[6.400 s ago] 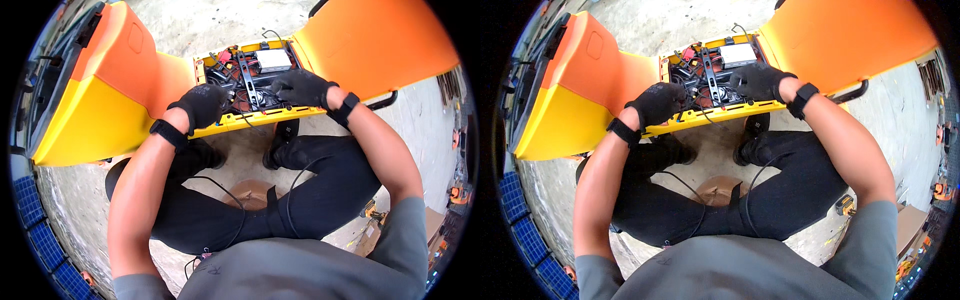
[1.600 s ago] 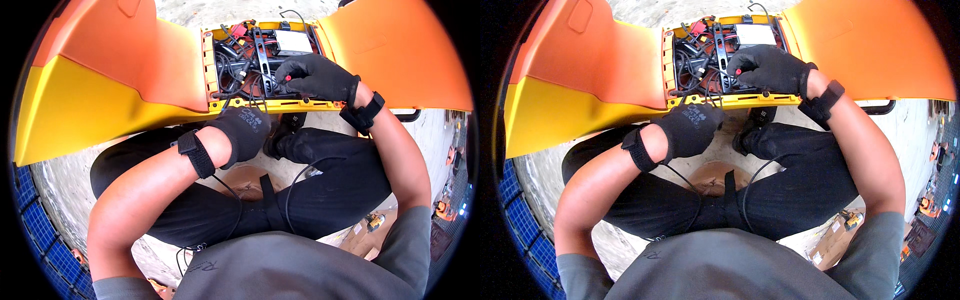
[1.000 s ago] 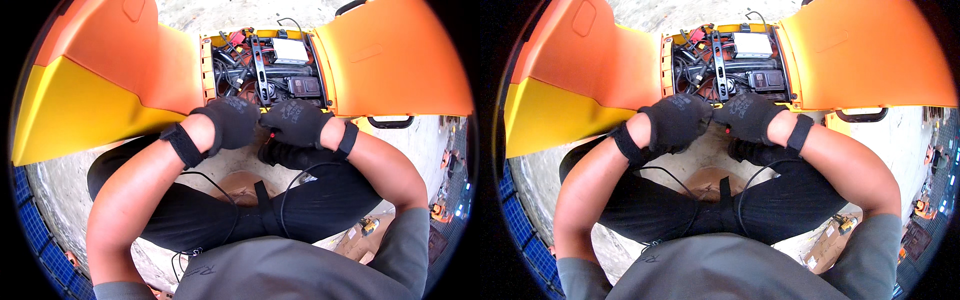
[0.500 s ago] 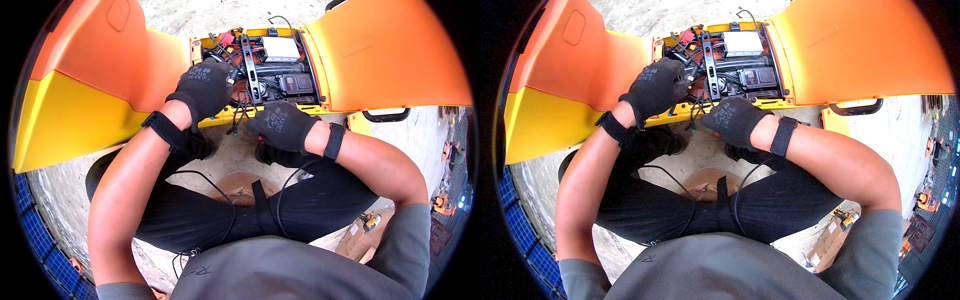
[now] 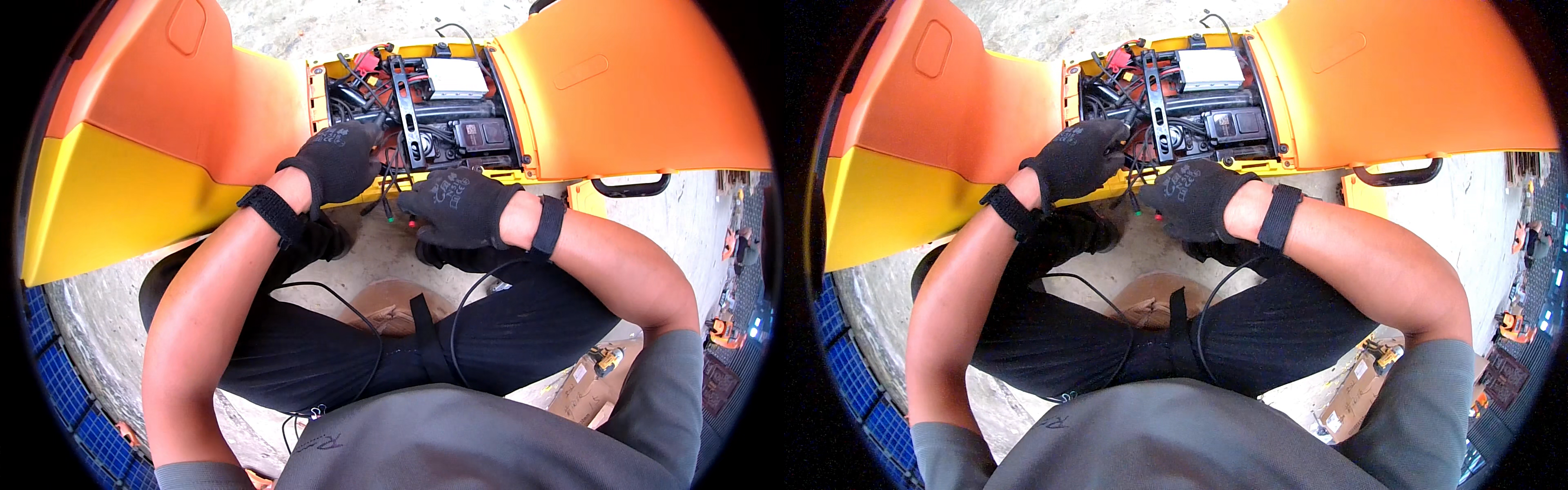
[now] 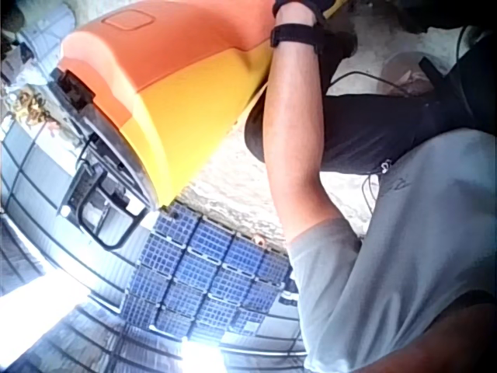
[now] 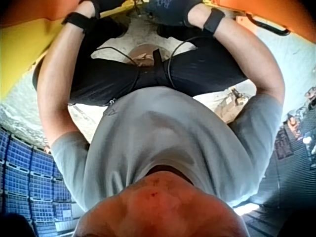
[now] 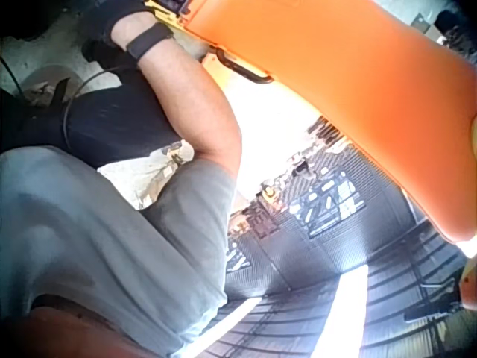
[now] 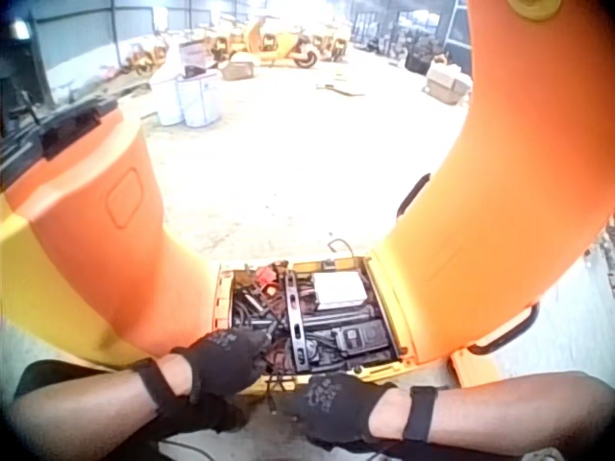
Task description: The person works on the electrical components and wiring inside a compartment of an orange vehicle by hand.
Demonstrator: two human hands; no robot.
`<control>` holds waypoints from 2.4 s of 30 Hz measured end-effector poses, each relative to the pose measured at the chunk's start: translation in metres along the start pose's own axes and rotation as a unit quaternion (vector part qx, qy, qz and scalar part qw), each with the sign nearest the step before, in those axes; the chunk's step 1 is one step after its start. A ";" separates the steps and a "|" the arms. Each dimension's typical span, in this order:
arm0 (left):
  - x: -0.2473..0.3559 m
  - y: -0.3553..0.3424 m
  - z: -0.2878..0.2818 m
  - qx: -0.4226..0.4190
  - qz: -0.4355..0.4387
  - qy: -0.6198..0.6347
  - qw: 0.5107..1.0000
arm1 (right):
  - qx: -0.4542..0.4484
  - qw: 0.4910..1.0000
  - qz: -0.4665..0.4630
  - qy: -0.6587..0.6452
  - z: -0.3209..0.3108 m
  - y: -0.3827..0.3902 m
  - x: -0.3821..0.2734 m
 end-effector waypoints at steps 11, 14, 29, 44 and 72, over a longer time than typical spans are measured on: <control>0.016 -0.004 0.006 -0.014 -0.030 0.063 0.997 | 0.014 0.997 -0.047 -0.064 0.009 0.000 -0.008; 0.013 -0.003 0.009 0.001 -0.051 0.030 0.998 | -0.020 0.996 -0.025 -0.079 0.010 -0.002 -0.010; -0.009 -0.028 0.003 0.008 -0.104 -0.007 0.995 | 0.070 0.988 -0.019 -0.135 -0.051 0.007 0.016; -0.018 -0.037 -0.023 -0.036 0.018 -0.097 0.994 | 0.153 0.971 0.157 -0.096 -0.086 0.040 0.113; -0.028 -0.026 -0.023 -0.117 0.067 0.145 0.980 | -0.035 0.970 -0.045 -0.236 -0.018 -0.004 0.015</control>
Point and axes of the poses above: each hand's wrist, its own y-axis away from the middle knuckle, its own z-axis out of the palm, x = y × z, the point moved 9 cm from there along -y, towards the middle knuckle, and after that the axes turned 15 degrees about -y, right-handed, at the moved point
